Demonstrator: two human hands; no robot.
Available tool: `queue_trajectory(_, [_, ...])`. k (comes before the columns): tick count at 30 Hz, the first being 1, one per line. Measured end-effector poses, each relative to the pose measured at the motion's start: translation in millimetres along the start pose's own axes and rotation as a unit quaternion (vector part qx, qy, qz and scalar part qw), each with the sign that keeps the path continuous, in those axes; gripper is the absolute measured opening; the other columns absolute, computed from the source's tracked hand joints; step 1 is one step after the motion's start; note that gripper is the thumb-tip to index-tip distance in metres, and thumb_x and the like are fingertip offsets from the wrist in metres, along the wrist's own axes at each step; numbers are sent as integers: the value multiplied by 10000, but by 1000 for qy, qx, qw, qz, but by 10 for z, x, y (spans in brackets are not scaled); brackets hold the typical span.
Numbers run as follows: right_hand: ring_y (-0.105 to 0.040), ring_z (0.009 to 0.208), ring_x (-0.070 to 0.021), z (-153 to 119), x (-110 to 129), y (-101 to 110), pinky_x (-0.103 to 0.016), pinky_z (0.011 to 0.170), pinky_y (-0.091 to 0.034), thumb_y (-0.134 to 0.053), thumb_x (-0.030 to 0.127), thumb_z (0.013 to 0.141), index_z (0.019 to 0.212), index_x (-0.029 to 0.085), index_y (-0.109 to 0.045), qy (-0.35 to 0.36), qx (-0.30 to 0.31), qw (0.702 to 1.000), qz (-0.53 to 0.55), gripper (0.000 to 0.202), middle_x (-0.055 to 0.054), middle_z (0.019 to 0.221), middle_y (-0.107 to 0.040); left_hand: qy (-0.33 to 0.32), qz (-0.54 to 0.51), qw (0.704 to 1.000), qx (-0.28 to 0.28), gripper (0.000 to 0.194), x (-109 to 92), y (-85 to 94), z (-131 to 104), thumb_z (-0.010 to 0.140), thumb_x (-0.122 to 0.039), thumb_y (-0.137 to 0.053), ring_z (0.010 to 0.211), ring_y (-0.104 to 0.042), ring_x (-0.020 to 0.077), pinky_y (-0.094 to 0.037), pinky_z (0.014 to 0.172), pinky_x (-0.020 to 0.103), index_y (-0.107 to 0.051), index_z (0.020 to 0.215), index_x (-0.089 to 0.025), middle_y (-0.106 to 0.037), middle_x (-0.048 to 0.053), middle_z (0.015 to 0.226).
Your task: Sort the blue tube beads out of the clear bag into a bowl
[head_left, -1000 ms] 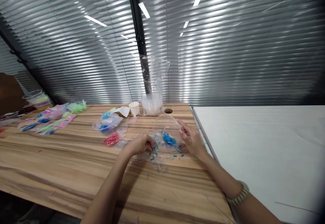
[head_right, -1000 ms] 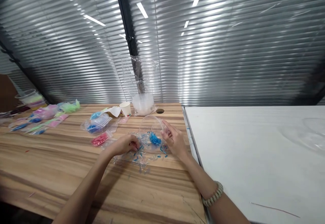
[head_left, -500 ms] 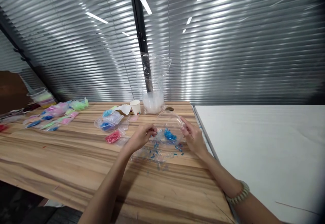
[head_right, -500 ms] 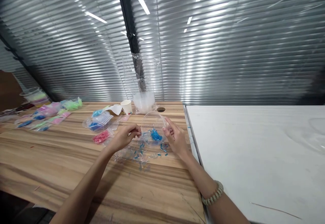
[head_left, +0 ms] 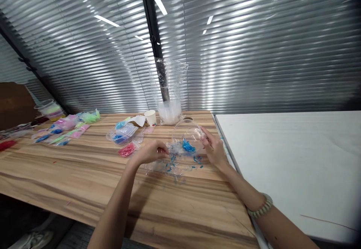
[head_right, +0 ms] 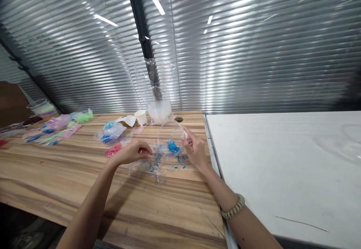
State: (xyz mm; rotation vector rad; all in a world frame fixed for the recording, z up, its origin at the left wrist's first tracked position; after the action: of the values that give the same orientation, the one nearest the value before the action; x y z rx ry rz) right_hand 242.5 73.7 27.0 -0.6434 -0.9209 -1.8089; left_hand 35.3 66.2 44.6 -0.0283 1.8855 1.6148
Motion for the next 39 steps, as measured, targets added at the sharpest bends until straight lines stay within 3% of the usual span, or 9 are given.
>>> queue_trajectory(2, [-539,554,-143,-3,-1,-3,-242,567,-428,-370,525,892,1253,137,-551,1,1,1000,-3,560,-13,654,-610,46,10,996,70,133,131,-133,-22,690,-196,-635,643,-565,134,-384,563,180,-705,781,-129,-661,29,701])
queue_trajectory(6, [-532,543,-139,-15,17,-16,-242,558,-425,-364,530,890,1247,136,-557,11,6,1000,-12,566,-22,687,-609,89,8,990,108,149,249,-258,-30,656,-161,-611,625,-577,138,-382,544,174,-710,752,-106,-661,37,662])
queue_trajectory(17, [-521,542,-135,-11,9,-12,-248,563,-426,-356,527,892,1255,138,-551,12,8,1000,-15,566,-23,696,-597,84,10,989,125,180,258,-402,-6,625,-180,-593,585,-579,140,-375,502,171,-720,736,-117,-668,31,628])
queue_trajectory(28, [-524,577,-134,-17,38,-20,-238,582,-429,-373,504,891,1258,144,-551,11,17,1000,-11,543,-23,729,-605,66,33,990,121,163,177,-379,-7,657,-136,-571,576,-557,125,-357,498,165,-706,745,-109,-646,24,630])
queue_trajectory(33, [-509,580,-131,-17,53,-22,-233,586,-426,-381,501,889,1254,130,-553,11,20,1000,-5,548,-28,729,-596,28,-11,989,142,170,53,-381,-29,688,-210,-608,622,-581,137,-372,517,160,-709,785,-114,-666,34,677])
queue_trajectory(39, [-502,565,-132,-21,70,-24,-231,573,-415,-376,504,898,1251,136,-556,17,23,1000,-10,541,-21,692,-588,39,-9,983,178,170,15,-454,-56,658,-183,-622,635,-596,143,-370,511,157,-724,781,-125,-685,31,684])
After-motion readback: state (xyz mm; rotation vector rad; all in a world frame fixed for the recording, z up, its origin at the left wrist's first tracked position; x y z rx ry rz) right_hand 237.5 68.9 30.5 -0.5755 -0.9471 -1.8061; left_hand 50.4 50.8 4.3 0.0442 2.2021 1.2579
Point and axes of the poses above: each hand's wrist, its own z-axis towards the middle knuckle, its own y-axis out of the back of the hand, x = y × z, the point moved 9 cm from there along z, towards the middle knuckle
